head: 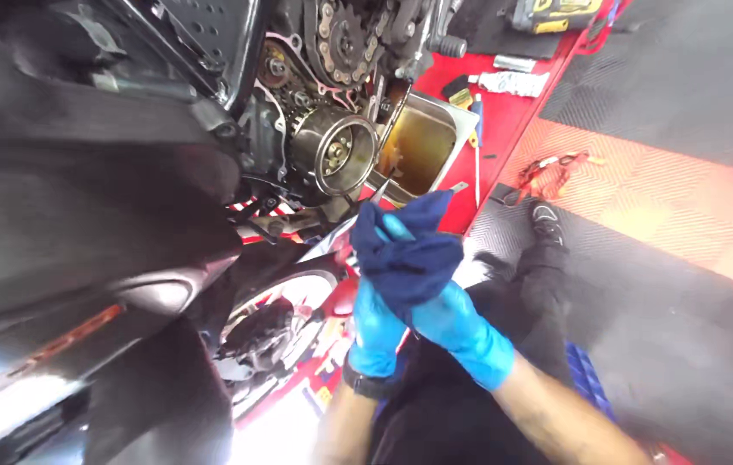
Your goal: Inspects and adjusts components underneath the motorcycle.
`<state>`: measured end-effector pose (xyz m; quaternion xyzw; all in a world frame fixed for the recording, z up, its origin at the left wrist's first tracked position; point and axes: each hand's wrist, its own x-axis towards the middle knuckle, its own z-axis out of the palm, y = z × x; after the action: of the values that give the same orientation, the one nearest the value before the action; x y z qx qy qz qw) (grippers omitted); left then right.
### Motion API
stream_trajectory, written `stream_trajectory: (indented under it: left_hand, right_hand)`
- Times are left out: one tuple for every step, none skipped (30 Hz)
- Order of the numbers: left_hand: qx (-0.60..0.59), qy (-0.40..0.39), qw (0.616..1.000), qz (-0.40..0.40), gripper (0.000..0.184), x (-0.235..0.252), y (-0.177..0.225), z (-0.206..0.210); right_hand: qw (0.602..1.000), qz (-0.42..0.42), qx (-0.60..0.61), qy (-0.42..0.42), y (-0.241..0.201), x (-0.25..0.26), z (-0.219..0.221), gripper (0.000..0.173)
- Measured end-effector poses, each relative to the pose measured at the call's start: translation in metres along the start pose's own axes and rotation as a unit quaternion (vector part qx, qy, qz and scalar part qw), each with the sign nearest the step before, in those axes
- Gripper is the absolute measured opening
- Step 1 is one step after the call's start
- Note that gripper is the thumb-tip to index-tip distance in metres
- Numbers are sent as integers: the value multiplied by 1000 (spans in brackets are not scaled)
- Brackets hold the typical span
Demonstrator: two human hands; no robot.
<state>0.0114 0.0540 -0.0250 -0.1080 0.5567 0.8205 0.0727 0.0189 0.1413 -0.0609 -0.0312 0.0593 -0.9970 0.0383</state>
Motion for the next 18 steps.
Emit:
stream_trajectory:
  left_hand:
    - [29, -12, 999, -8, 28, 1, -7, 0]
    - [51, -11, 999, -11, 31, 3, -14, 1]
    - [70, -7, 998, -2, 33, 4, -18, 4]
    - [93, -2, 996, 12, 35, 3, -22, 8]
    - [128, -4, 991, 27, 36, 1, -25, 11]
    - [177, -13, 983, 40, 39, -4, -31, 12]
    - [233, -21, 971, 52, 42, -11, -38, 13]
    - [281, -23, 957, 60, 45, -18, -44, 15]
    - [305, -20, 950, 61, 45, -23, -48, 18]
    - [308, -22, 949, 55, 45, -24, -47, 21]
    - [293, -14, 955, 39, 42, -22, -45, 25]
    - [273, 2, 962, 11, 38, -18, -43, 28]
    - [255, 25, 966, -23, 36, -14, -39, 31]
    - [243, 45, 968, -50, 37, -7, -34, 30]
    - [231, 55, 969, -68, 39, 1, -28, 27]
    - [215, 49, 972, -76, 43, 8, -22, 21]
    - [197, 34, 977, -75, 47, 13, -13, 13]
    - [200, 32, 977, -63, 47, 16, -3, 5]
  right_hand:
    - [999, -23, 40, 14, -1, 3, -6, 40]
    - [996, -58, 58, 32, -3, 8, -8, 44]
    - [993, -86, 71, 37, -6, 12, -9, 50]
    - [991, -103, 79, 36, -9, 16, -9, 57]
    - [991, -110, 73, 31, -12, 21, -10, 67]
    - [992, -122, 31, 24, -17, 28, -11, 76]
    - [990, -136, -20, 42, -25, 34, -10, 76]
    - [983, -153, -66, 74, -31, 39, -8, 73]
    - [977, -162, -102, 95, -36, 41, -7, 71]
    - [972, -164, -130, 103, -36, 37, -7, 71]
    - [971, -161, -141, 104, -34, 32, -7, 71]
    - [974, -148, -137, 105, -32, 23, -7, 71]
    - [977, -132, -118, 121, -28, 12, -8, 70]
    - [980, -111, -99, 131, -22, 1, -9, 67]
    - [988, -79, -75, 111, -16, -12, -13, 70]
    - [993, -43, -45, 101, -9, -26, -16, 72]
    - [995, -8, -34, 96, -3, -39, -18, 67]
    - [994, 31, -47, 95, -1, -48, -18, 59]
